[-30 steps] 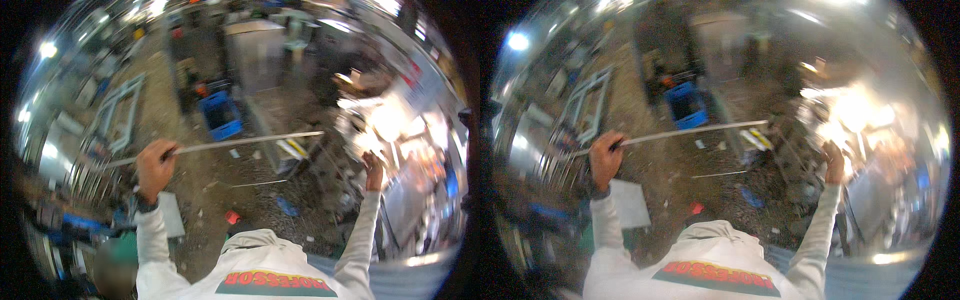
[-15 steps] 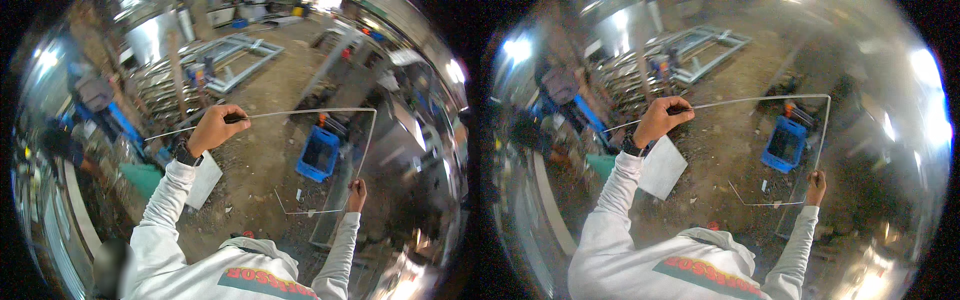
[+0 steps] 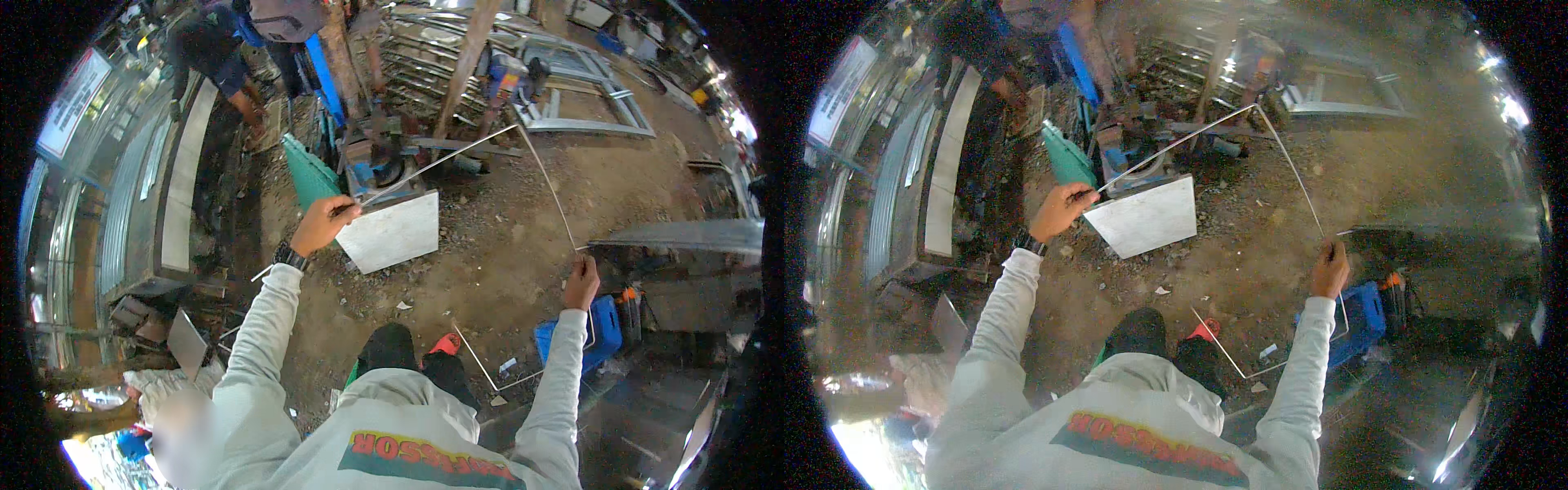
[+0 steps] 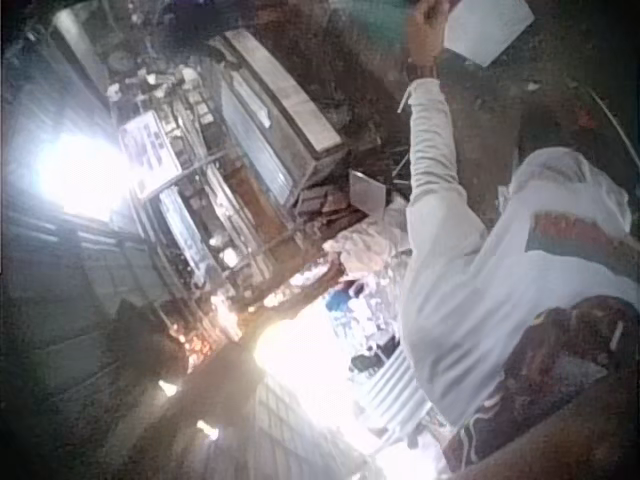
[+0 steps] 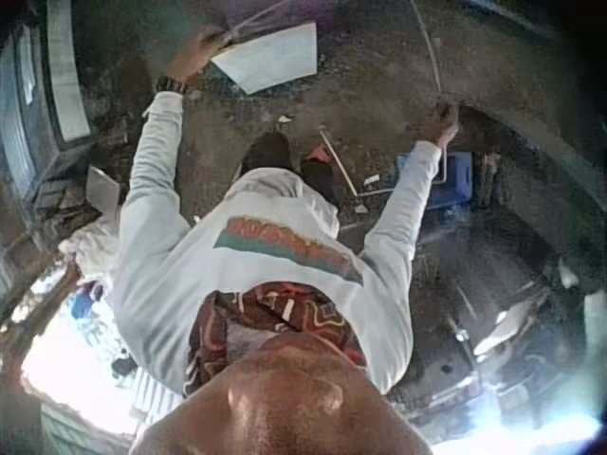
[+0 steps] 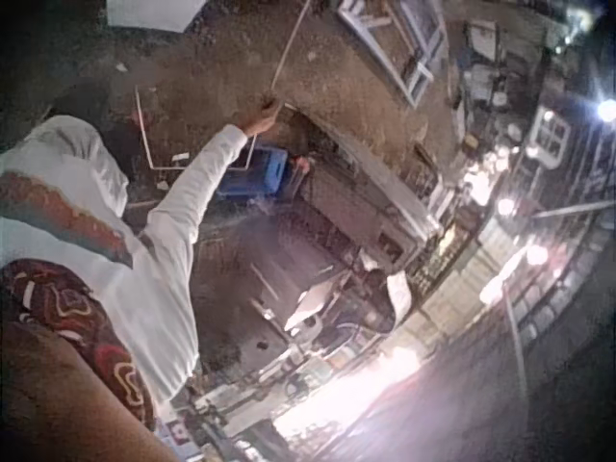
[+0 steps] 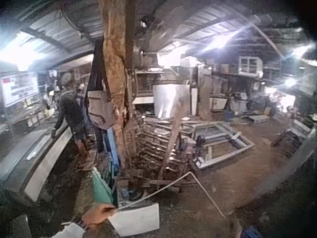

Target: The person measures a metal sheet with a tape measure, then uses a manual rod bender to bend a metal rod into a rectangular frame. They repeatedly measure the frame and the sheet, then gather several bent rods and place them on a workbench.

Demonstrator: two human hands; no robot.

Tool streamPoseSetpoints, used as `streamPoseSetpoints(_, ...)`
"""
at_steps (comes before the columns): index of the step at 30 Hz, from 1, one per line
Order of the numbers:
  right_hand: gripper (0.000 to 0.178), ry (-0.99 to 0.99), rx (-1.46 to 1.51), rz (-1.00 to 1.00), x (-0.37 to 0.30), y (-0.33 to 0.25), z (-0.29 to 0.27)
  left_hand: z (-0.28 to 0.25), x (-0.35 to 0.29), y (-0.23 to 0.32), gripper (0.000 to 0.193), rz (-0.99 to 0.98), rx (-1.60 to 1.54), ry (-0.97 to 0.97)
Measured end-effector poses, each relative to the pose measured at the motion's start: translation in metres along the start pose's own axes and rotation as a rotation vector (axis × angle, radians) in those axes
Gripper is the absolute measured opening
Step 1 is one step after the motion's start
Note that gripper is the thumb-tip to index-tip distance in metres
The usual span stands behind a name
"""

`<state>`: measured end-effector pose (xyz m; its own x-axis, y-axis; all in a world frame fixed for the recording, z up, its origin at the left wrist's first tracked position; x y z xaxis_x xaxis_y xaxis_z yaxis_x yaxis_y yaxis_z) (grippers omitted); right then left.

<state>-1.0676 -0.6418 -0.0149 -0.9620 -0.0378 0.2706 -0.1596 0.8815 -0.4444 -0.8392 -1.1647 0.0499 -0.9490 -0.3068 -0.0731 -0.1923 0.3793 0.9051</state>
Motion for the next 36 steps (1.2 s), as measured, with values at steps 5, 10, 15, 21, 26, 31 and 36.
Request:
streamPoseSetpoints(5, 0.029, -0.097, -0.028, -0.151, 0.064, -0.045, 0.106, -0.040, -0.005, -0.159, 0.032, -0.427, -0.247, 0.009)
streamPoseSetpoints(10, 0.023, -0.192, -0.108, -0.152, 0.068, -0.064, 0.188, -0.046, 0.039, -0.283, 0.031, -0.551, -0.406, -0.106)
streamPoseSetpoints(15, 0.032, -0.391, -0.048, 0.061, 0.008, -0.090, 0.262, -0.096, 0.112, -0.372, 0.028, -0.389, -0.175, -0.048)
streamPoseSetpoints(21, 0.028, -0.331, 0.023, 0.299, -0.001, -0.101, 0.305, -0.138, 0.244, -0.302, 0.024, -0.122, 0.212, 0.136)
streamPoseSetpoints(26, 0.031, -0.401, 0.224, 0.480, 0.002, -0.117, 0.326, -0.151, 0.271, -0.331, 0.021, -0.232, 0.060, 0.067)
streamPoseSetpoints(31, 0.029, -0.486, 0.205, 0.446, 0.020, -0.098, 0.337, -0.143, 0.273, -0.344, 0.021, -0.207, 0.186, 0.043)
streamPoseSetpoints(36, 0.024, -0.455, 0.335, 0.592, 0.017, -0.086, 0.343, -0.082, 0.236, -0.258, 0.036, -0.282, -0.727, 0.383)
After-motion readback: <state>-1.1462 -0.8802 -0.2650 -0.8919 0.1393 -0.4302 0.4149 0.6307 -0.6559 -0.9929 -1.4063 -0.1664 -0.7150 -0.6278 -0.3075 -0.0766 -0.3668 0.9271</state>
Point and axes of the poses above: each hand's wrist, its own x-axis towards the middle knuckle, its own z-axis out of the palm, y = z × x, the point moved 4 cm from there along x, towards the middle knuckle, and after that the axes turned 10 degrees about -x, right-handed, at the moved point
